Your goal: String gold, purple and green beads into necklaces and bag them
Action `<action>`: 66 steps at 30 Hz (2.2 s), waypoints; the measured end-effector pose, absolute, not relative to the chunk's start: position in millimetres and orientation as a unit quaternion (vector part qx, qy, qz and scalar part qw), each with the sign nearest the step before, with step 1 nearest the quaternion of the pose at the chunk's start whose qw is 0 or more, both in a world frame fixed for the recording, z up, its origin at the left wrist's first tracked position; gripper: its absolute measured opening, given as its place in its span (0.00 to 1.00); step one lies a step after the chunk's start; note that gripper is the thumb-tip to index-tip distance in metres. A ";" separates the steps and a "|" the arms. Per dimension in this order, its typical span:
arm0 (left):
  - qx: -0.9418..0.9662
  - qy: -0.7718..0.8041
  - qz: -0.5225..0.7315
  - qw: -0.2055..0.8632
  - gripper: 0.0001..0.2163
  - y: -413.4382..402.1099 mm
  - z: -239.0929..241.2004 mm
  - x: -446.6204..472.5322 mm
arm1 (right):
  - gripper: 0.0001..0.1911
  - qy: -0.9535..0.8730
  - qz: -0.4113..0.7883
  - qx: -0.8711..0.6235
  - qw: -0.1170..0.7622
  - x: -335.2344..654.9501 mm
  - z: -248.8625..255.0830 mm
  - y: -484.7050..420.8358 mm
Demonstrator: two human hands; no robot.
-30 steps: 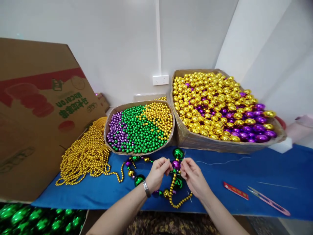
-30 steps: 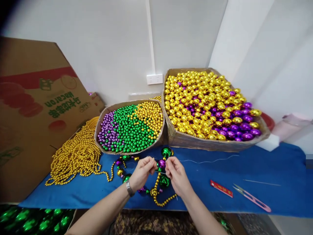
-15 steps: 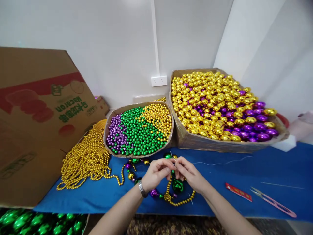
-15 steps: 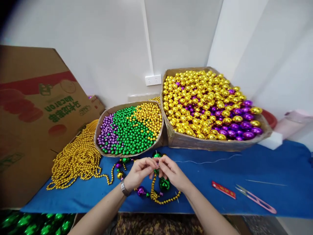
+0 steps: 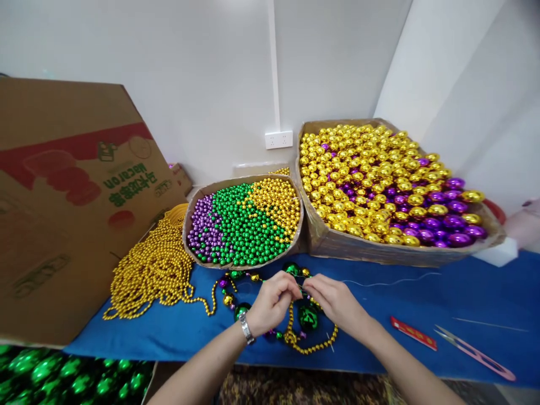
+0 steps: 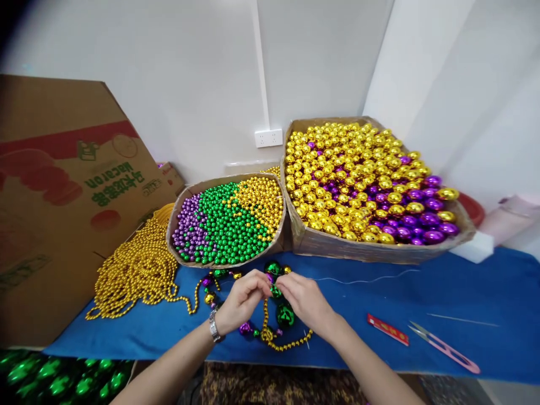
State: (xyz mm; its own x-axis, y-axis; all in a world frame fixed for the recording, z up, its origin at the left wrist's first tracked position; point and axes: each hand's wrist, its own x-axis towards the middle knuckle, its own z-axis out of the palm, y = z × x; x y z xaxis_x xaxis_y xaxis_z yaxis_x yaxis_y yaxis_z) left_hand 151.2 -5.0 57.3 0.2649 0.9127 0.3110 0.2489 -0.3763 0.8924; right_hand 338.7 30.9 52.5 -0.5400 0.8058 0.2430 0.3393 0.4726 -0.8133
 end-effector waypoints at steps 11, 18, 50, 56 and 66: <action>0.751 0.451 0.398 0.273 0.06 -5.5 57.6 157.4 | 0.14 -0.820 0.320 -0.369 0.299 332.6 62.4 24.7; 0.485 0.375 0.525 0.591 0.10 -2.6 56.6 137.9 | 0.12 -0.742 0.412 -0.403 0.342 368.8 56.6 31.8; 0.588 0.444 0.397 0.548 0.15 10.2 57.8 168.8 | 0.10 -0.863 0.177 -0.320 0.348 344.9 63.1 55.7; 0.475 0.450 0.482 0.583 0.15 12.1 51.6 162.4 | 0.14 -0.796 0.227 -0.386 0.407 336.9 50.1 51.6; 0.500 0.444 0.475 0.572 0.14 11.4 56.7 159.6 | 0.12 -0.741 0.413 -0.377 0.373 324.3 21.0 25.6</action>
